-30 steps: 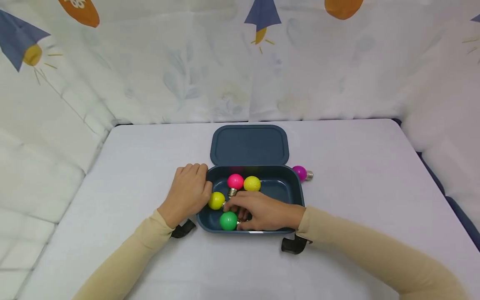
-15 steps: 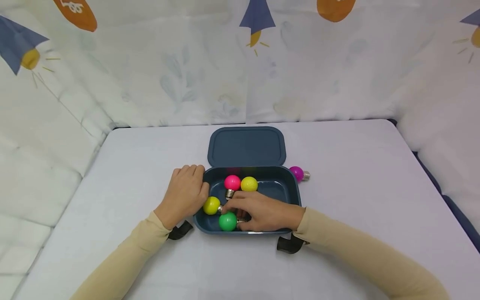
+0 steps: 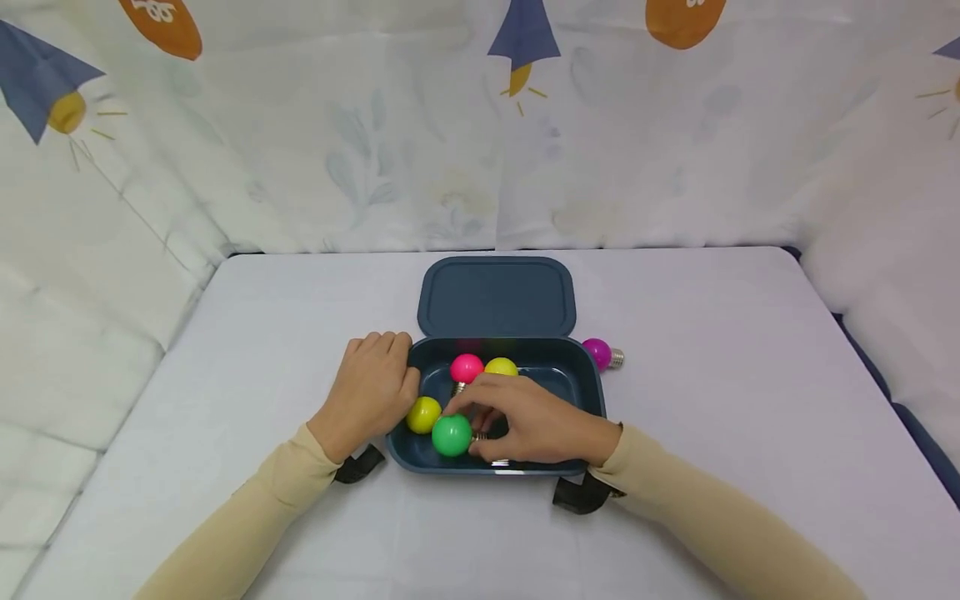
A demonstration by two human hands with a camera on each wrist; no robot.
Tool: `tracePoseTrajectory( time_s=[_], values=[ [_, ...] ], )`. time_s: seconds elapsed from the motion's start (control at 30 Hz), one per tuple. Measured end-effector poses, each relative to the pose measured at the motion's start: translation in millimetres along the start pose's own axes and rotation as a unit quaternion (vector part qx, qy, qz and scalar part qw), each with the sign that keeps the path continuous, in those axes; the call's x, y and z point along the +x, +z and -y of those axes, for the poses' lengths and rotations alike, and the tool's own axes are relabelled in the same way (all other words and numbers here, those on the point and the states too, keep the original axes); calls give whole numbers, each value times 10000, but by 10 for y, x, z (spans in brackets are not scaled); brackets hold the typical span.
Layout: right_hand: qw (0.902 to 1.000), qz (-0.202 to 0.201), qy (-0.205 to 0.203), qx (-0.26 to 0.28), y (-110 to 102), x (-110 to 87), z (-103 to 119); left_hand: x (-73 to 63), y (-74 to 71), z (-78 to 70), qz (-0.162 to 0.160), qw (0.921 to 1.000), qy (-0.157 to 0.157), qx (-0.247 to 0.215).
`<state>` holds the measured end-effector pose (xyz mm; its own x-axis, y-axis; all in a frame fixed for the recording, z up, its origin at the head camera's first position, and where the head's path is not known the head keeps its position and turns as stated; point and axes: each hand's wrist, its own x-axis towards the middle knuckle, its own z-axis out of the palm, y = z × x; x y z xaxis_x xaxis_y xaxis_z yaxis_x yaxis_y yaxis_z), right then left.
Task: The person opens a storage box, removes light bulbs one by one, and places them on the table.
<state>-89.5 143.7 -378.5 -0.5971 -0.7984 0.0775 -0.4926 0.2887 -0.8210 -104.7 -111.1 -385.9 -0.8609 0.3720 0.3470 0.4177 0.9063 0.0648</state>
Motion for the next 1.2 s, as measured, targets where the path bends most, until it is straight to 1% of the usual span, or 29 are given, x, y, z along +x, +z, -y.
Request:
tracePoseTrajectory(
  time_s=[0.1,0.4,0.6,0.73,0.87,0.97,1.07,1.2],
  values=[
    [9998,-163,15,127,-21,-15,22,8,-7,-10,35,10000,-7,-18],
    [9972,-597,-167,425,-45,-62,64,26,-20,-35,56,10000,3,-51],
    [9950,-679,-401,620,-57,-72,53,14,-24,-30,38,10000,-2,-1],
    [9933,-736,-393,804,-92,-85,72,9,-22,-23,13,10000,-3,-11],
    [9913,-827,-460,912,-153,-113,110,3,-16,-13,1,10000,-8,-36],
    [9887,-958,-687,921,-217,-146,142,0,-11,-14,14,10000,-19,-25],
    [9863,-1069,-826,948,-278,-178,173,3,-11,-19,16,10000,-31,-13],
    [9852,-1077,-856,1024,-337,-212,210,7,-16,-26,54,10000,-73,-43]
  ],
)
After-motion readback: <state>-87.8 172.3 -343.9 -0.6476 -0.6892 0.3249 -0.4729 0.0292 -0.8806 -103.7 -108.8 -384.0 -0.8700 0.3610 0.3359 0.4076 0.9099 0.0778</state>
